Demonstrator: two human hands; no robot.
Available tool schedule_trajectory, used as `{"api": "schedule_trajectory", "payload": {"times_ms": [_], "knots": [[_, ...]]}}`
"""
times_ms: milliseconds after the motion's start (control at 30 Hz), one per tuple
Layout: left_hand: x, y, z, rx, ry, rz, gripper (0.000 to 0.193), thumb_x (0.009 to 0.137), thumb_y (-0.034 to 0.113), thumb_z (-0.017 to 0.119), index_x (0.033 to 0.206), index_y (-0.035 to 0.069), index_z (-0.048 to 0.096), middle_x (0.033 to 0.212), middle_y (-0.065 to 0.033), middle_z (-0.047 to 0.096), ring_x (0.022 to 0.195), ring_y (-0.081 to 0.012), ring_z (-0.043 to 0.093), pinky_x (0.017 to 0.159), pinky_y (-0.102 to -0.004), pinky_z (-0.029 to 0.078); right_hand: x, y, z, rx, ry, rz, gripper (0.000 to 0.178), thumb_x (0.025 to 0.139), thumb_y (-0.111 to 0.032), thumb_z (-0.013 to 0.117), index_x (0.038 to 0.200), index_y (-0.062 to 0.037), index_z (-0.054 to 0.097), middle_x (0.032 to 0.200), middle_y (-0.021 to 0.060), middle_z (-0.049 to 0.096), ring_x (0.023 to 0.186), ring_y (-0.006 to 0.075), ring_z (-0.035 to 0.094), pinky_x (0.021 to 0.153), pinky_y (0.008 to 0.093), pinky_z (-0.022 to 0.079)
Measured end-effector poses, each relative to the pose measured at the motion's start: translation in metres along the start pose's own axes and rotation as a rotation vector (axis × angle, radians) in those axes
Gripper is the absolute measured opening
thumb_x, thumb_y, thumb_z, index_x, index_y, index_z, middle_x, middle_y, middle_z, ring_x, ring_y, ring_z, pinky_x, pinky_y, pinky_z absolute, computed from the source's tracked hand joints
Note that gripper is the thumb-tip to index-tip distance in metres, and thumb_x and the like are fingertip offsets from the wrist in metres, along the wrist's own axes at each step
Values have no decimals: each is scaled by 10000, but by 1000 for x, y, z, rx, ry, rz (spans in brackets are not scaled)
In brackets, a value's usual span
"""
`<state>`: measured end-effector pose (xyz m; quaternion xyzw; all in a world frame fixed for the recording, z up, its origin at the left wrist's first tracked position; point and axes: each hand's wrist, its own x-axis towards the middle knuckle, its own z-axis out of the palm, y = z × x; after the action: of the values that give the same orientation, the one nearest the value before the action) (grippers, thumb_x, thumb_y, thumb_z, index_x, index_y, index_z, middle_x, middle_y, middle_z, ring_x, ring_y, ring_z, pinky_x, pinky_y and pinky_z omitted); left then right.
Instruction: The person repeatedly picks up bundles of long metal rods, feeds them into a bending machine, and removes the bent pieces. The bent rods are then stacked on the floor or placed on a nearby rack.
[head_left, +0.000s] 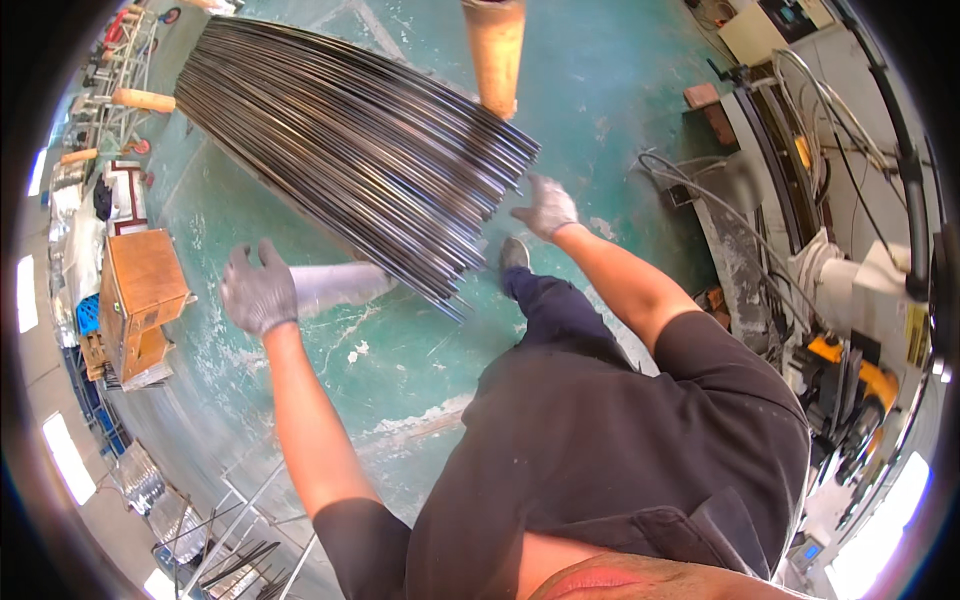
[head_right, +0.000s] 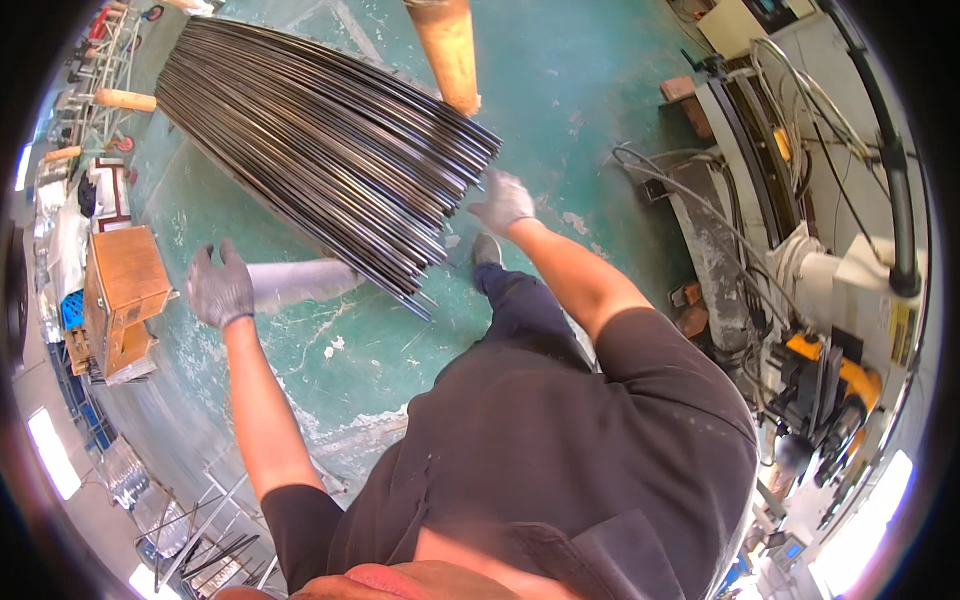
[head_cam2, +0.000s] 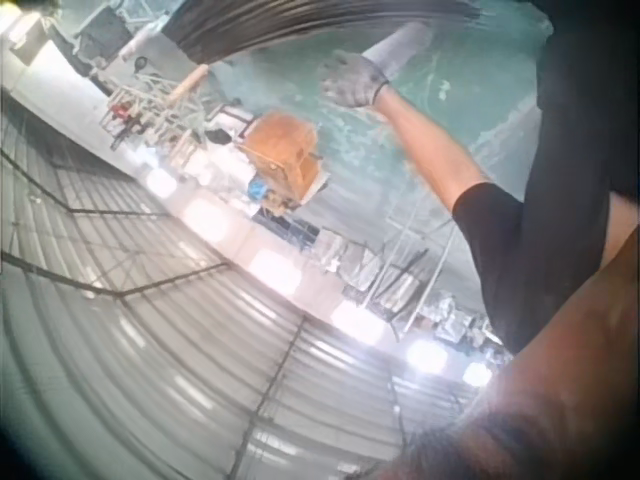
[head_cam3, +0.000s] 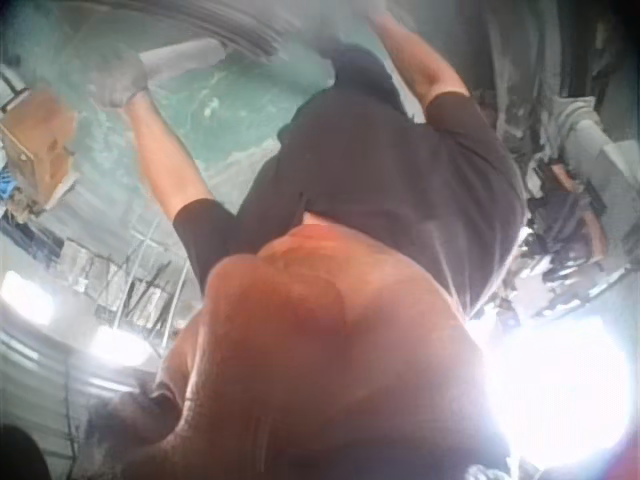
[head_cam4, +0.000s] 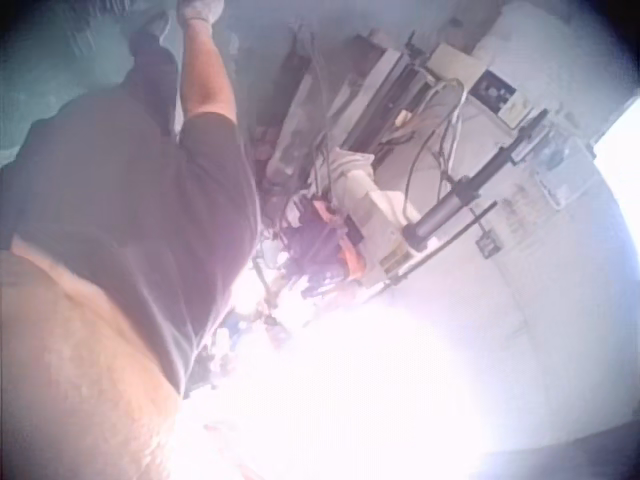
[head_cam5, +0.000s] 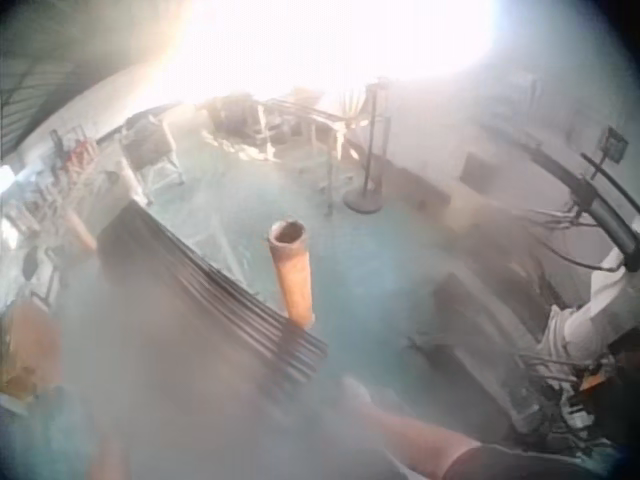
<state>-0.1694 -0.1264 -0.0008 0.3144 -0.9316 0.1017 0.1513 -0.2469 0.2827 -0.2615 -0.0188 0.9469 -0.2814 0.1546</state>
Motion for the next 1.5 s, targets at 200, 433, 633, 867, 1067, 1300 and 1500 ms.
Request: {"api": "schedule_trajectory", "payload": {"times_ms": [200,433,633,867,1067,1300,1500], "knots": [[13,5,17,72,112,48,244,908,275,733,1011,54,743,1064,-138,754,1060,-359,702,919,-480,572,119,-87,48,-197,-14,66,1008,708,-442,950,1475,-16,452,1494,206,499,1387,412,480,1163,499,410],[17,11,22,125,124,4,181,883,211,749,969,55,721,1065,-116,745,1034,-348,709,889,-489,584,150,-87,69,-303,-121,117,703,775,-523,886,1214,-17,673,1226,211,694,1202,398,644,1015,491,537],[19,6,24,121,134,34,171,856,175,763,974,61,714,1073,-113,747,1036,-353,707,902,-494,586,171,-83,57,-233,-374,29,372,858,-355,777,1063,-45,789,1067,244,768,1048,395,745,913,495,593],[18,4,22,108,174,59,163,833,158,758,948,58,699,1040,-118,742,1033,-358,701,896,-500,579,185,-83,31,-176,-543,-25,426,766,-346,799,1079,-56,804,1049,221,772,1021,380,740,906,466,581],[16,4,19,89,178,52,129,831,164,731,882,51,691,1001,-129,736,992,-372,690,886,-494,565,168,-98,14,-169,-533,-22,438,762,-388,834,1067,-75,799,1043,200,773,1008,375,730,898,464,564],[8,-4,11,69,169,74,129,847,204,727,909,92,719,986,-116,734,1009,-345,691,875,-473,561,130,-119,-3,662,-797,254,390,933,-404,809,1017,-30,740,886,143,757,729,264,739,690,454,604],[-30,40,-11,-308,365,474,97,854,138,719,946,107,724,997,-110,735,1063,-341,682,917,-449,555,79,-137,-19,647,-691,202,430,1003,-461,658,817,-75,622,690,16,600,528,132,557,477,361,454]]}}
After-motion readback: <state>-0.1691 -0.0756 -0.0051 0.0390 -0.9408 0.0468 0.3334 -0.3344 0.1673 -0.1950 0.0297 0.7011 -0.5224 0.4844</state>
